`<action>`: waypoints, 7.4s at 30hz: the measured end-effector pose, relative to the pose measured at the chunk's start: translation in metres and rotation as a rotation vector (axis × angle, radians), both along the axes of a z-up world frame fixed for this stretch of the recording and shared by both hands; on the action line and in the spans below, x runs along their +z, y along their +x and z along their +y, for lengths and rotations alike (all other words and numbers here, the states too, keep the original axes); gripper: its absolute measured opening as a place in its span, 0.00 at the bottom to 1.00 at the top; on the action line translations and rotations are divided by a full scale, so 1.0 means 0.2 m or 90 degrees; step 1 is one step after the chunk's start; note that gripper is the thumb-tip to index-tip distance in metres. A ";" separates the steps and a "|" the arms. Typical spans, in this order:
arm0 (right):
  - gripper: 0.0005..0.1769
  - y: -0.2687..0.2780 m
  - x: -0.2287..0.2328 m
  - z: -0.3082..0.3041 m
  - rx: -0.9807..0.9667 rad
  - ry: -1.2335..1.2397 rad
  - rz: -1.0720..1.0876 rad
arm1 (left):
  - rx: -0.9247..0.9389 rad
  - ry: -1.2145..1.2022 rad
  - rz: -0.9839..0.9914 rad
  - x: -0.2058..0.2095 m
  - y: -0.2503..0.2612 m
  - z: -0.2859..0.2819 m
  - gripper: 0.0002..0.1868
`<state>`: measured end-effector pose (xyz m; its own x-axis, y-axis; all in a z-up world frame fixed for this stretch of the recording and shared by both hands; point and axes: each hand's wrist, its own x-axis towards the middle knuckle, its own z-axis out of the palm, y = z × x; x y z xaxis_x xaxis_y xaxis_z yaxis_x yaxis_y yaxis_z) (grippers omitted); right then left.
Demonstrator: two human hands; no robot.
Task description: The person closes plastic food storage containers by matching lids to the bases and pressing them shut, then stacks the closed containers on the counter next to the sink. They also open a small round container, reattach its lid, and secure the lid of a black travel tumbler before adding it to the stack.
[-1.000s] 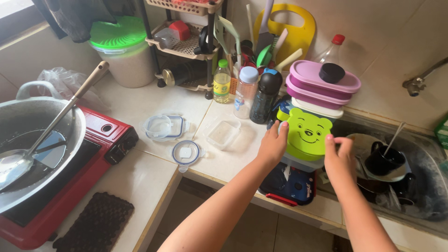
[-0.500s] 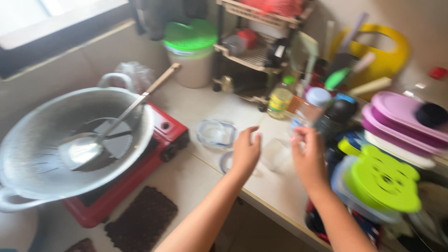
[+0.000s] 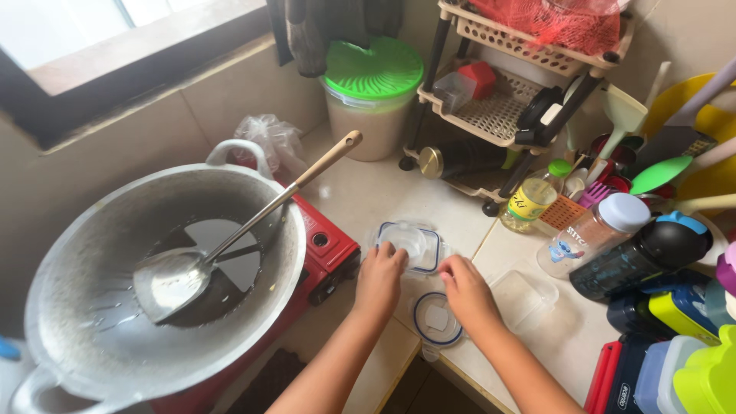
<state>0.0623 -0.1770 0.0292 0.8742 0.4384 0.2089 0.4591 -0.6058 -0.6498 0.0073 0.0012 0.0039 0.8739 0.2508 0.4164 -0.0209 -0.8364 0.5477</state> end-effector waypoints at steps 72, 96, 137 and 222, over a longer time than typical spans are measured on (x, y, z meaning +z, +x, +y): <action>0.05 0.26 0.52 -0.34 -0.089 0.224 -0.187 | -0.057 -1.264 0.107 0.07 0.25 -0.33 0.42; 0.44 0.06 0.46 -0.82 0.057 0.067 -0.080 | -0.371 -1.050 0.281 0.46 0.32 -0.86 0.39; 0.48 -0.01 0.56 -0.59 0.160 0.130 -0.158 | -0.409 -0.844 0.059 0.57 0.07 -0.67 0.45; 0.57 -0.02 0.59 -0.55 0.113 0.182 -0.120 | -0.475 -0.786 -0.106 0.59 0.05 -0.70 0.34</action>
